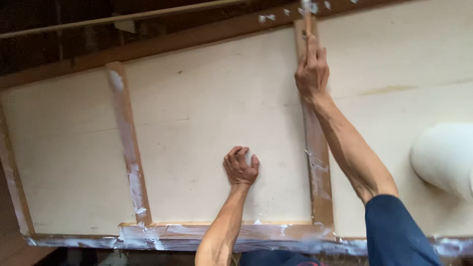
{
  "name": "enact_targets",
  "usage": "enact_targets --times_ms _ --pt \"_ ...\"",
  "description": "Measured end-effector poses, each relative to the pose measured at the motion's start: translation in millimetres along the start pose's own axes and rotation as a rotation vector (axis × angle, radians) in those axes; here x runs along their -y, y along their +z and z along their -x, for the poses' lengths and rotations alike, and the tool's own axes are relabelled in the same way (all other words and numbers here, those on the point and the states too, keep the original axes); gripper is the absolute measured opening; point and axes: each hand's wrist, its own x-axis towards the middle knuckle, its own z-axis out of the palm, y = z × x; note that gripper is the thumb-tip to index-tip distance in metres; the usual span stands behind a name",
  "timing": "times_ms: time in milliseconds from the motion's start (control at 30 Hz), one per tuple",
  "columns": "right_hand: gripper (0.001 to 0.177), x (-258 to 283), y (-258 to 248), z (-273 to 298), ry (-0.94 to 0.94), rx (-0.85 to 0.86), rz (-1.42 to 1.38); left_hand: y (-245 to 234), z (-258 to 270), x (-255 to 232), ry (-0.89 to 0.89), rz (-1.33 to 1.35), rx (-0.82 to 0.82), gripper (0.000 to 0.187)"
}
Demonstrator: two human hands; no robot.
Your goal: The person applies white glue to the edges of a wooden frame using a brush, then places a large plywood sheet over the glued frame. The person then retrieves a container of nails and a hammer.
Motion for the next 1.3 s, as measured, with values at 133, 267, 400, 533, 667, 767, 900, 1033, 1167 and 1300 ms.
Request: enact_targets --times_ms 133,267,400,533,667,767,900,1033,1167,1300 --pt "0.075 43.9 30.5 -4.3 -0.04 -0.044 0.02 -2.3 0.9 -1.5 -0.018 0.03 0.002 0.039" --pt "0.081 73.8 73.6 -12.6 -0.093 0.18 -0.028 -4.5 -0.1 -2.7 -0.008 0.04 -0.039 0.038" --pt "0.074 113.8 112.7 -18.8 -0.111 0.105 -0.09 -7.8 -4.9 -1.0 -0.005 0.079 -0.073 0.037" --pt "0.076 142.5 125.6 -12.6 -0.138 0.133 -0.098 -13.6 -2.9 -4.0 -0.019 0.105 -0.065 0.036" --pt "0.073 142.9 110.1 -13.3 -0.131 0.122 -0.129 -20.7 -6.2 0.4 -0.028 0.12 -0.054 0.036" --pt "0.077 139.3 83.5 -23.3 -0.112 0.33 -0.05 -13.7 -6.9 -4.2 -0.026 0.11 -0.053 0.036" --pt "0.04 128.0 -13.8 -1.2 -0.226 -0.171 -0.06 -0.5 -5.8 7.7 0.001 0.085 -0.056 0.035" --pt "0.029 86.6 -213.0 118.0 0.16 -0.256 0.01 6.7 -2.4 12.6 0.03 0.06 -0.035 0.038" --pt "0.034 33.3 -388.7 262.1 0.384 -0.238 0.575 5.1 2.2 12.0 0.056 0.006 -0.018 0.039" --pt "0.027 -41.3 -446.8 278.5 0.765 -0.009 0.499 14.0 -22.3 -30.1 -0.156 0.094 0.127 0.033"
